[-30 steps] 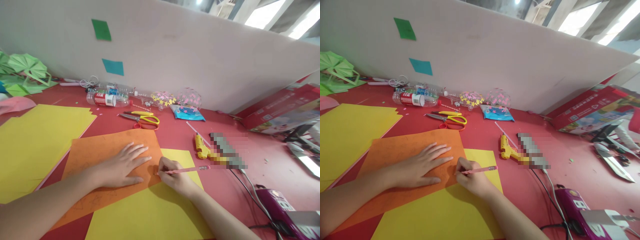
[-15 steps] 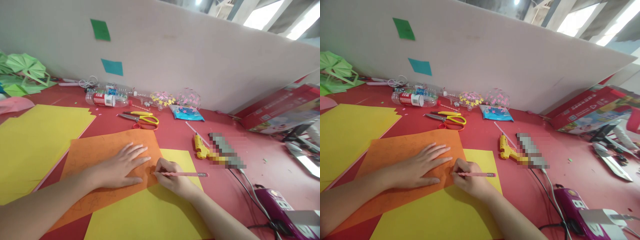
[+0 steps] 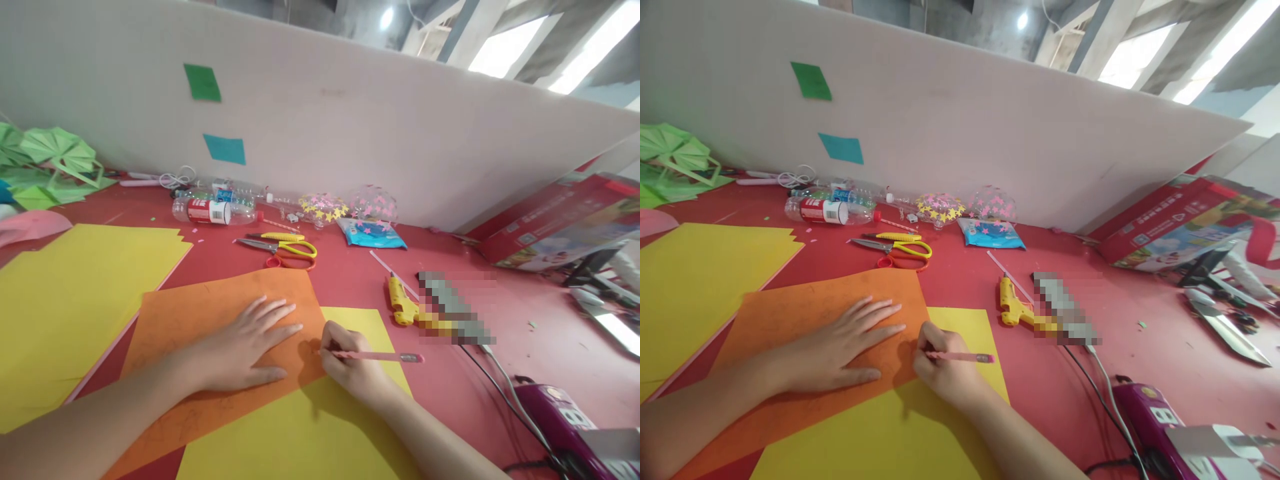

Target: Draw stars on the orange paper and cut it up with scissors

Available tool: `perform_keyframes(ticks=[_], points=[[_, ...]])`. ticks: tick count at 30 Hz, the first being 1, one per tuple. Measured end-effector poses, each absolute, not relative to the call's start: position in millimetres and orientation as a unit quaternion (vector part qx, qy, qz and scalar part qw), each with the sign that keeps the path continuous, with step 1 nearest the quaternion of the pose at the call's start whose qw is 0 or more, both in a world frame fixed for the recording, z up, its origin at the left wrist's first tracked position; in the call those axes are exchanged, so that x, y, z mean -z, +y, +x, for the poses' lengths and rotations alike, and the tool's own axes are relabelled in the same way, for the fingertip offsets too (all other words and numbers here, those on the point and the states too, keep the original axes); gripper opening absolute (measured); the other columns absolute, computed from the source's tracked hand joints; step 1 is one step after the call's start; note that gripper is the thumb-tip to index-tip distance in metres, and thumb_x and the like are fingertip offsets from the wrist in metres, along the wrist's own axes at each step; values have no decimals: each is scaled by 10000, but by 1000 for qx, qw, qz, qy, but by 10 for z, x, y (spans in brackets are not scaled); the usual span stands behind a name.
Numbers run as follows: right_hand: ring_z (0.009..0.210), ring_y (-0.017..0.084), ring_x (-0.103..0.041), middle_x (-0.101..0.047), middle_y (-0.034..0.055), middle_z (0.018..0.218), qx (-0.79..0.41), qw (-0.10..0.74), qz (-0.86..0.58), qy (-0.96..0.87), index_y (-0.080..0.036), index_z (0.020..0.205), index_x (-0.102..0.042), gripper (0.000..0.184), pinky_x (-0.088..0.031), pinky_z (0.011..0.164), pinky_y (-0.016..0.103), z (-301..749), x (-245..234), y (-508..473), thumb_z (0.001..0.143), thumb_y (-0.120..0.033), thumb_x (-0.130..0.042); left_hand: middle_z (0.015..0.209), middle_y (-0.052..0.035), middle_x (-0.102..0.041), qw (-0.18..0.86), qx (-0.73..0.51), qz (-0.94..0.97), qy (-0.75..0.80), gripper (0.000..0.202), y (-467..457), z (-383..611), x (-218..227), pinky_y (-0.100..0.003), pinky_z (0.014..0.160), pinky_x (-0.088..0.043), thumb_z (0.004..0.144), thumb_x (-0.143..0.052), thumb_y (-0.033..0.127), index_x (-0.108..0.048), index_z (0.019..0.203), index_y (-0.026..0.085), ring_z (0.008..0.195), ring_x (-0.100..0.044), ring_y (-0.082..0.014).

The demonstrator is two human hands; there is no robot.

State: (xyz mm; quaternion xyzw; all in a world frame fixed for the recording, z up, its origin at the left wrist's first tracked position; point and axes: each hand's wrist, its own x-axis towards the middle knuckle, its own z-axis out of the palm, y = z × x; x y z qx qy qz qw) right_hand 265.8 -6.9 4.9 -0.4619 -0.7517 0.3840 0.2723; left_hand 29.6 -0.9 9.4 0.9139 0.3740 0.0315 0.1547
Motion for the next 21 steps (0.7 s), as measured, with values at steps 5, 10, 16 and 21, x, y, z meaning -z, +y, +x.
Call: perform_keyframes(ticks=[5, 10, 16, 21], points=[[486, 104, -322, -364, -58, 532, -364, 282, -465, -756, -225, 630, -332, 122, -235, 460, 215, 2664, -49, -60, 646, -137, -416, 1582, -129, -197, 163, -26, 912, 375, 653, -9, 300, -110, -580, 1125, -171, 938, -422, 601, -367, 1472, 230, 1437, -115, -374], [469, 97, -297, -356, -65, 522, -373, 273, -446, -767, -225, 642, -321, 136, -227, 454, 210, 2669, -47, -62, 665, -130, -415, 1584, -122, -193, 159, -30, 914, 373, 659, -20, 297, -112, -564, 1132, -171, 931, -424, 615, -371, 1470, 238, 1439, -115, -363], [456, 91, -297, -349, -66, 522, -367, 249, -417, -794, -223, 651, -321, 140, -215, 448, 208, 2682, -48, -91, 679, -125, -417, 1583, -133, -189, 161, -21, 911, 378, 656, -19, 313, -127, -576, 1129, -156, 933, -465, 574, -372, 1472, 212, 1438, -110, -371], [455, 89, -285, -325, -73, 517, -379, 248, -384, -804, -224, 657, -319, 147, -206, 447, 205, 2690, -58, -110, 675, -116, -417, 1583, -124, -193, 161, -32, 912, 377, 665, -9, 316, -117, -563, 1131, -155, 930, -431, 610, -374, 1469, 224, 1441, -112, -355]])
